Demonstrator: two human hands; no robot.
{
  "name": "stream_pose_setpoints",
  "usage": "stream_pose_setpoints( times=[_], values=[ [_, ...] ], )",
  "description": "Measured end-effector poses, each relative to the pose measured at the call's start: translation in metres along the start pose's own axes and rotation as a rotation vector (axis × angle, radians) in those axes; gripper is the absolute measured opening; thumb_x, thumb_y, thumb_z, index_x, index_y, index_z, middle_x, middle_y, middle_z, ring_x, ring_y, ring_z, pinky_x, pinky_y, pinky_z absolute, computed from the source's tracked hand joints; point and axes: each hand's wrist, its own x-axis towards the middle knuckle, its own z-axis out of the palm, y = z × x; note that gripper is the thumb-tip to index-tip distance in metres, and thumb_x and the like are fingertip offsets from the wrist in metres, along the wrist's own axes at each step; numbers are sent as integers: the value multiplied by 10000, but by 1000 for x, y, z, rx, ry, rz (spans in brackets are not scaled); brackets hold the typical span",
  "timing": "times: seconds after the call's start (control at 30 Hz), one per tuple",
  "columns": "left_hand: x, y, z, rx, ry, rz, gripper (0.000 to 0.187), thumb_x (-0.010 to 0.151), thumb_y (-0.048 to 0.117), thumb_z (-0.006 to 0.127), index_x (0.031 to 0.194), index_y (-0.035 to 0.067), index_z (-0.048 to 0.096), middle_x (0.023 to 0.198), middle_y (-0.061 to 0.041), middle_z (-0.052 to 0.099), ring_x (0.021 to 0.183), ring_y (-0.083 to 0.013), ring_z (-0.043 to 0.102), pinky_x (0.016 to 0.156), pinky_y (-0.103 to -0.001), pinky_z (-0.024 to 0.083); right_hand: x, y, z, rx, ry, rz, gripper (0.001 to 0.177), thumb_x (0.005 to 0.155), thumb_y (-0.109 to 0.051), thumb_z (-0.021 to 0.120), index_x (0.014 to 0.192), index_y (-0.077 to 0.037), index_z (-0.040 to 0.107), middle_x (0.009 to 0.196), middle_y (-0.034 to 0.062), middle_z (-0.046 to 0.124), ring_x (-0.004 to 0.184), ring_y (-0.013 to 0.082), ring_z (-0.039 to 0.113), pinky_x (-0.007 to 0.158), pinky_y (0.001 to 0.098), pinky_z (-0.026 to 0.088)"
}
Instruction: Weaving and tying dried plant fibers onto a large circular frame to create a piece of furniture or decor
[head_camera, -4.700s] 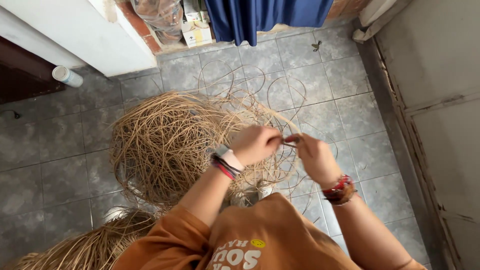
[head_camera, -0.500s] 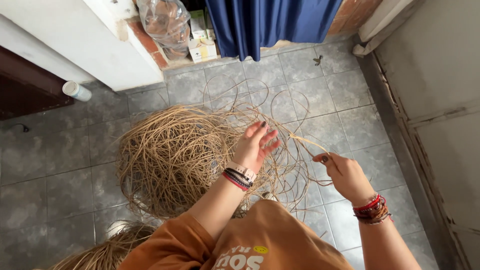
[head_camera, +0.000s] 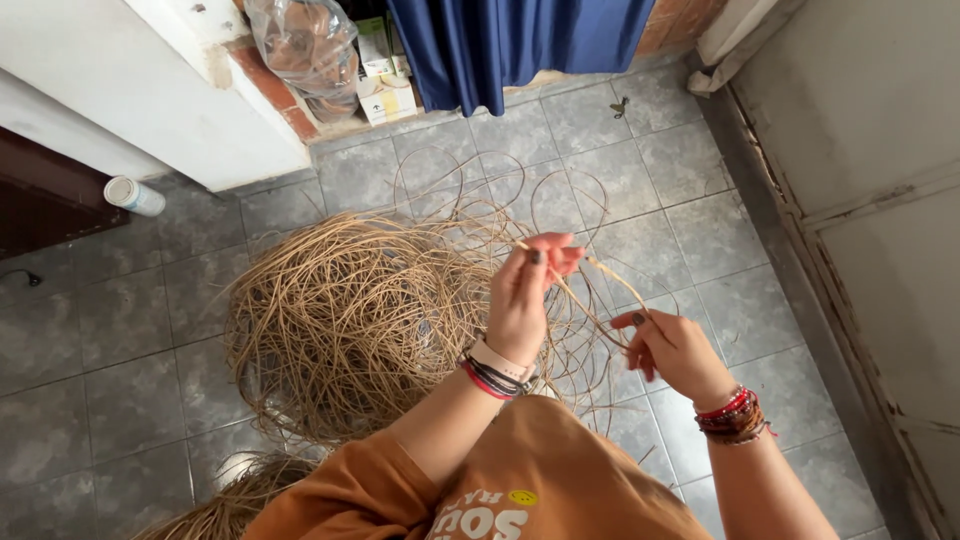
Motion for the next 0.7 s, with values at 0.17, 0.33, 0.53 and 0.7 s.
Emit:
stream_pose_setpoints(
  times=[0.17, 0.33, 0.53, 0.7],
  values=[
    [-9, 21, 20, 126, -104, 69, 356, 1133, 202, 405, 1390, 36, 586, 1240, -194, 673, 1254, -338, 621, 1063, -486, 508, -2, -17, 13, 94, -90, 4, 377, 992, -130, 429, 1133, 51, 728, 687, 195, 783, 474, 242, 689, 473, 309, 537],
    [-13, 34, 26, 159, -159, 39, 346, 1116, 135, 429, 1400, 30, 596, 1252, -185, 712, 1272, -349, 624, 1105, -503, 473, -9, -28, 15, -33, -89, 1, 378, 1003, -177, 438, 1114, 16, 743, 681, 140, 798, 499, 225, 707, 513, 313, 563],
    [-14, 32, 28, 201, -136, -9, 273, 1104, 148, 461, 1216, 71, 699, 1115, -150, 766, 1158, -297, 700, 1027, -420, 532, -14, -9, 19, -172, -20, -14, 362, 1004, -231, 467, 974, -34, 769, 545, 74, 728, 462, 223, 667, 517, 348, 547],
    [-12, 9, 21, 15, -63, -17, 318, 1136, 182, 397, 1009, 56, 660, 1003, -165, 771, 1053, -291, 735, 996, -455, 554, -21, -12, 11, -134, 46, -200, 255, 966, -202, 550, 1046, -110, 774, 642, 115, 690, 590, 258, 598, 646, 397, 556]
  ],
)
